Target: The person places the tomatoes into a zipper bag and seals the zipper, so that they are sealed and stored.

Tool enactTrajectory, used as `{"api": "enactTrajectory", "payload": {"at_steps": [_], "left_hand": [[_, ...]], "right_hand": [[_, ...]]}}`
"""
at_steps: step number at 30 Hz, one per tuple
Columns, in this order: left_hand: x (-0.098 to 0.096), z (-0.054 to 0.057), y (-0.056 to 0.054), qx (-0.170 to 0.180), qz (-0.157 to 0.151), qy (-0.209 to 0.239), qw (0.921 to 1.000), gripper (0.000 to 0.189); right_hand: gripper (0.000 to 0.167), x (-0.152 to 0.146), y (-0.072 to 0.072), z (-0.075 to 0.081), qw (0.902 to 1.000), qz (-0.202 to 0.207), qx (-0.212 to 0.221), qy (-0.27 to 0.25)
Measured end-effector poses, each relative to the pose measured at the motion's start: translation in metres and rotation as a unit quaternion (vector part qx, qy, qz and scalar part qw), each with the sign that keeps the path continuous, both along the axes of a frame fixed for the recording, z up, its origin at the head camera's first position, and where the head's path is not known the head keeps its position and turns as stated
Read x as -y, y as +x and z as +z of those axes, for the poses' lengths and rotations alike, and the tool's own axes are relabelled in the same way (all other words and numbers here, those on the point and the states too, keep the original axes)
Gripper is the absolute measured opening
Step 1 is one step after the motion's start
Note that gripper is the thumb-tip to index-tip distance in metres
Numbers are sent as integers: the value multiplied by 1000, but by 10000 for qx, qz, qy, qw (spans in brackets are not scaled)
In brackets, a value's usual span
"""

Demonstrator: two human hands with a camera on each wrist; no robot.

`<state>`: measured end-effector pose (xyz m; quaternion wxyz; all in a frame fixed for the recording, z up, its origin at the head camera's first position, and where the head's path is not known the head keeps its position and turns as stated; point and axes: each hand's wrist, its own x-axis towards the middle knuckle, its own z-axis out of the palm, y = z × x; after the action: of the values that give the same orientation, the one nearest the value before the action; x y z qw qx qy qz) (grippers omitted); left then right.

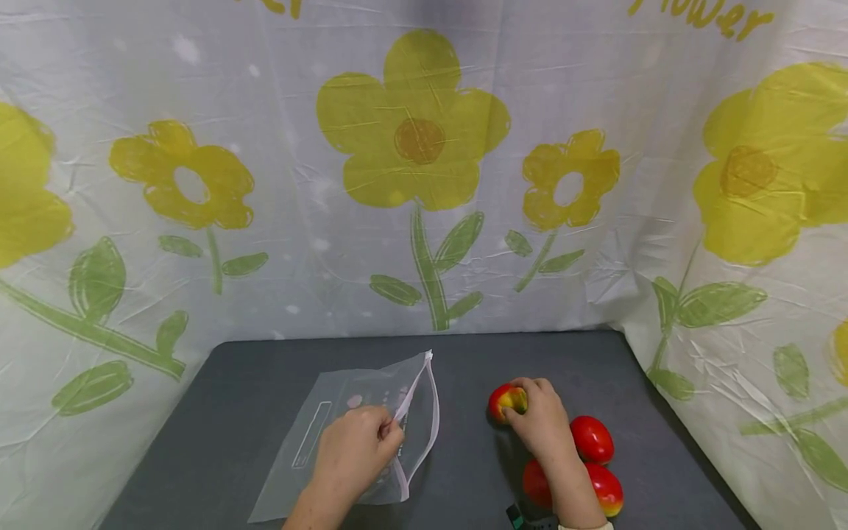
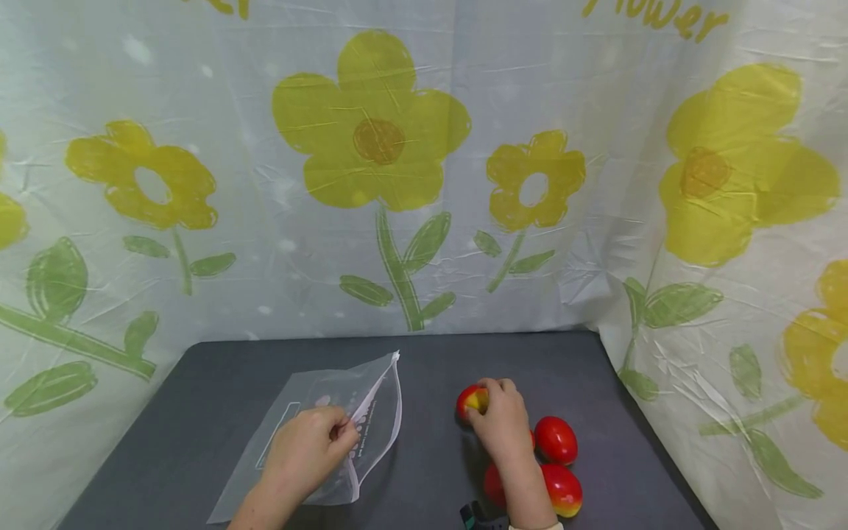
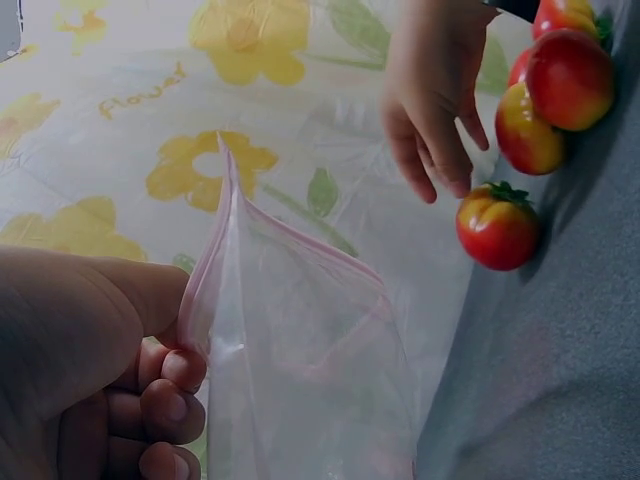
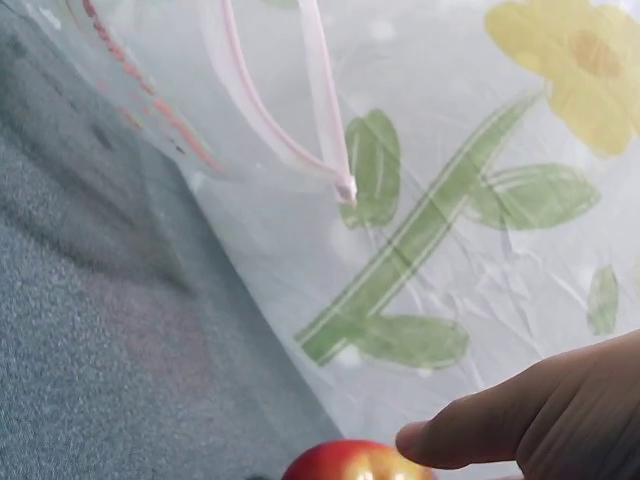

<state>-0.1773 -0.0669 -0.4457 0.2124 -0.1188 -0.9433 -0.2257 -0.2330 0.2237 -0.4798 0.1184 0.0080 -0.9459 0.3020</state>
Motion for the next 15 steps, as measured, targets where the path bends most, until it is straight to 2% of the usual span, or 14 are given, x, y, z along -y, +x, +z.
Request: {"api": "enactTrajectory", "payload": {"at_steps": [6,15], "left_hand": [[0,0,0,-47,-29,-1,10000,34],[-1,1,0,-96,-54,-22,9999,34]], "right_hand": [[57,0,-1,-7,9992,272,120,272],[62,1,-2,-14,9970,460,176,598]]}}
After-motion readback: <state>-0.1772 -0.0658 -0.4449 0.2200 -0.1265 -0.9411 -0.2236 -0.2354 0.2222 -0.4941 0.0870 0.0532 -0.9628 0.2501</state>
